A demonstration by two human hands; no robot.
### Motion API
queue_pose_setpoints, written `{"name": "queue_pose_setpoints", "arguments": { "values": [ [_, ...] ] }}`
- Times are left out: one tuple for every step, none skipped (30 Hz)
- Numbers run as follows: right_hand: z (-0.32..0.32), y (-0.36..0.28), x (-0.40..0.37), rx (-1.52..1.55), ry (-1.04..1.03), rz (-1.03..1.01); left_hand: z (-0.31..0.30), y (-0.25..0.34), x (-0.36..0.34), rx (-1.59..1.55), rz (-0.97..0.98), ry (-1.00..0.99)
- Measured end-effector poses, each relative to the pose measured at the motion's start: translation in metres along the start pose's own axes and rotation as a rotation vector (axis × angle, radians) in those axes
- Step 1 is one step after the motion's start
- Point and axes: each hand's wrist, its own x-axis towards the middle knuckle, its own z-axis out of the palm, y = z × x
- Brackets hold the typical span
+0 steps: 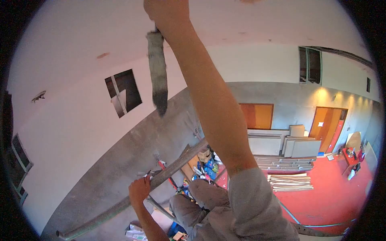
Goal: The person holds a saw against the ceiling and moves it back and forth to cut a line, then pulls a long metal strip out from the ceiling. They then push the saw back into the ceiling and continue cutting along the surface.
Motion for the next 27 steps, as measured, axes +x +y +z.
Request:
{"name": "queue_pose_setpoints", "arguments": {
  "values": [
    [-0.03, -0.024, -0.005, 0.317, -0.134, 0.263, 0.002, 0.002, 0.002, -0.001, 0.002, 0.006],
    [-0.032, -0.021, -0.004, 0.335, -0.078, 0.198, 0.005, 0.0, 0.0, 0.006, 0.0, 0.004],
    [-0.034, -0.019, -0.004, 0.348, -0.023, 0.132, 0.005, -0.001, 0.002, 0.015, -0.003, 0.011],
    [-0.008, 0.012, 0.003, 0.051, 0.21, -0.269, 0.004, 0.0, 0.004, 0.01, 0.007, 0.027],
    [-0.003, 0.016, 0.0, 0.099, 0.21, -0.306, 0.003, -0.001, 0.002, 0.006, 0.012, 0.032],
    [0.002, 0.021, -0.003, 0.146, 0.209, -0.342, 0.002, -0.001, -0.001, 0.0, 0.015, 0.036],
    [-0.012, 0.005, -0.008, 0.522, -0.019, -0.009, 0.002, 0.0, -0.003, -0.007, 0.009, 0.014],
    [-0.026, -0.008, -0.009, 0.88, -0.244, 0.333, -0.001, 0.0, -0.003, -0.013, 0.006, 0.001],
    [-0.039, -0.016, -0.009, 0.831, -0.261, 0.398, -0.003, 0.001, -0.001, -0.023, 0.004, -0.006],
    [-0.051, -0.023, -0.008, 0.781, -0.278, 0.459, -0.003, 0.001, 0.0, -0.023, 0.003, -0.016],
    [-0.057, -0.026, -0.005, 0.73, -0.293, 0.516, -0.002, 0.001, 0.0, -0.024, 0.003, -0.024],
    [-0.055, -0.026, -0.003, 0.753, -0.272, 0.497, -0.002, 0.0, 0.001, -0.018, 0.003, -0.035],
    [-0.05, -0.026, 0.0, 0.778, -0.25, 0.475, -0.004, 0.0, 0.004, -0.028, 0.0, -0.023],
    [-0.046, -0.026, -0.001, 0.802, -0.236, 0.463, -0.006, 0.001, 0.003, -0.037, -0.005, -0.024],
    [-0.049, -0.028, -0.005, 0.771, -0.257, 0.477, -0.005, 0.002, -0.001, -0.049, -0.013, -0.029],
    [-0.056, -0.032, -0.01, 0.74, -0.272, 0.486, -0.004, 0.0, -0.001, -0.047, -0.008, -0.027],
    [-0.061, -0.034, -0.009, 0.708, -0.286, 0.484, -0.001, -0.001, 0.001, -0.052, 0.0, -0.016],
    [-0.063, -0.031, -0.008, 0.687, -0.305, 0.462, 0.002, -0.002, 0.001, -0.053, 0.01, -0.01],
    [-0.063, -0.027, -0.008, 0.671, -0.322, 0.442, 0.004, -0.002, 0.0, -0.051, 0.005, -0.011],
    [-0.062, -0.024, -0.006, 0.658, -0.333, 0.42, 0.003, -0.002, 0.001, -0.045, -0.001, -0.006],
    [-0.058, -0.023, -0.001, 0.678, -0.317, 0.405, 0.003, 0.0, 0.002, -0.042, -0.007, -0.009],
    [-0.055, -0.024, 0.001, 0.696, -0.301, 0.407, 0.004, -0.003, -0.001, -0.033, -0.001, -0.005],
    [-0.053, -0.024, 0.002, 0.716, -0.289, 0.396, 0.005, -0.002, -0.001, -0.035, 0.001, 0.007],
    [-0.055, -0.024, -0.001, 0.695, -0.313, 0.397, 0.005, -0.001, 0.0, -0.037, 0.003, 0.022],
    [-0.062, -0.024, -0.007, 0.674, -0.333, 0.401, 0.004, -0.001, -0.001, -0.026, -0.004, 0.015],
    [-0.064, -0.025, -0.009, 0.652, -0.353, 0.397, 0.001, 0.002, 0.001, -0.02, -0.01, 0.013],
    [-0.063, -0.025, -0.008, 0.663, -0.344, 0.396, 0.0, 0.003, 0.0, -0.011, -0.019, 0.008]
  ]
}}
